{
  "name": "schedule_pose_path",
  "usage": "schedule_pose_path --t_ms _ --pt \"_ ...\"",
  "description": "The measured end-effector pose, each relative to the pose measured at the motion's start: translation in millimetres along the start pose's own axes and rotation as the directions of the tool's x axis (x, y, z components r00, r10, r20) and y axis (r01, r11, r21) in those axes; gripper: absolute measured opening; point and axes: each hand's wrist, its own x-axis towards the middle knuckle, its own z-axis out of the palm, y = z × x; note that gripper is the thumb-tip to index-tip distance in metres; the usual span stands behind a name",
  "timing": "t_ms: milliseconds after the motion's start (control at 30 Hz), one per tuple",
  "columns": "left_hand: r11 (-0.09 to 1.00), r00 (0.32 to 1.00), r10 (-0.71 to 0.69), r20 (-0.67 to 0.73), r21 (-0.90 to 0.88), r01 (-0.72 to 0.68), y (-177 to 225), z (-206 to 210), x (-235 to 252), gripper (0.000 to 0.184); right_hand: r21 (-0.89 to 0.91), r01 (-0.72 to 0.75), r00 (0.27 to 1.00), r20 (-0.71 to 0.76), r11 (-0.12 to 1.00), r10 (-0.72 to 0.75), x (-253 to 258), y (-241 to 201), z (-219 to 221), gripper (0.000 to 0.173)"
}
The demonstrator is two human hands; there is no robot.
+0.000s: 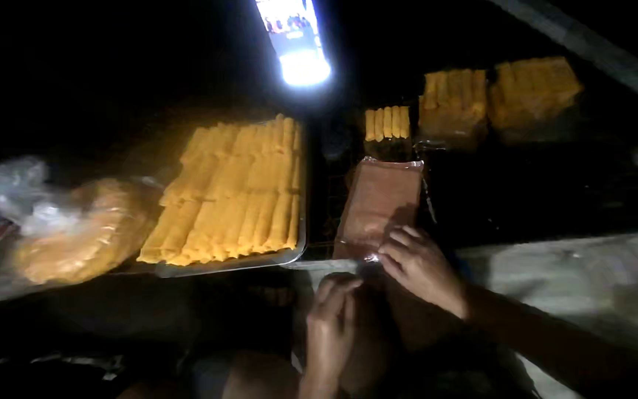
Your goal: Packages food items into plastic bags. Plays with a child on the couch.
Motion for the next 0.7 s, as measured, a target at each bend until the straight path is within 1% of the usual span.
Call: schedule_pose_path --t_ms 100,167,200,267,333,433,500,533,600,633,667,700 --pt "0.981 0.993 0.113 0.04 0.154 -0.118 -1 18 0 0.026 -0.003 0.003 0.995 -0.105 1.0 -0.004 4 1 1 0.022" --pt "0.949 0.98 0.184 0.068 0.246 -0.196 -2 27 11 0.029 -0.007 0.015 0.989 -0.149 1.0 -0.016 6 1 2 0.022" --pt "0.937 0.973 0.212 0.095 0.262 -0.23 -1 32 18 0.029 -0.016 0.017 0.985 -0.169 1.0 -0.019 6 0 2 0.022" --pt "0.92 0.954 0.256 0.158 0.265 -0.29 1 40 36 0.022 -0.037 0.027 0.981 -0.194 0.999 -0.034 6 -2 3 0.022" --pt "0.895 0.931 0.27 0.246 0.294 -0.337 0 45 50 0.013 -0.034 0.025 0.976 -0.215 0.999 -0.032 8 -4 3 0.021" --pt "0.889 0.915 0.239 0.325 0.306 -0.341 -3 49 58 0.008 -0.015 0.002 0.978 -0.21 1.0 -0.005 9 -7 1 0.021" --pt "0.889 0.916 0.283 0.284 0.281 -0.361 -8 53 56 0.009 -0.006 -0.009 0.979 -0.205 1.0 0.007 9 -5 2 0.022" --pt "0.876 0.911 0.333 0.243 0.278 -0.394 -11 55 55 0.007 -0.004 -0.006 0.976 -0.219 1.0 0.005 8 -4 4 0.022" --pt "0.855 0.904 0.383 0.187 0.3 -0.424 -17 59 53 0.008 0.005 -0.014 0.977 -0.211 1.0 0.015 7 -3 4 0.021" --pt "0.847 0.903 0.396 0.164 0.316 -0.428 -20 61 52 0.008 0.009 -0.023 0.98 -0.195 1.0 0.024 7 -3 2 0.021" --pt "0.843 0.907 0.401 0.13 0.335 -0.421 -20 64 53 0.01 0.006 -0.025 0.977 -0.211 1.0 0.025 8 -1 2 0.02" --pt "0.858 0.919 0.378 0.109 0.333 -0.392 -19 65 53 0.011 0.015 -0.032 0.976 -0.214 0.999 0.035 8 0 1 0.02"
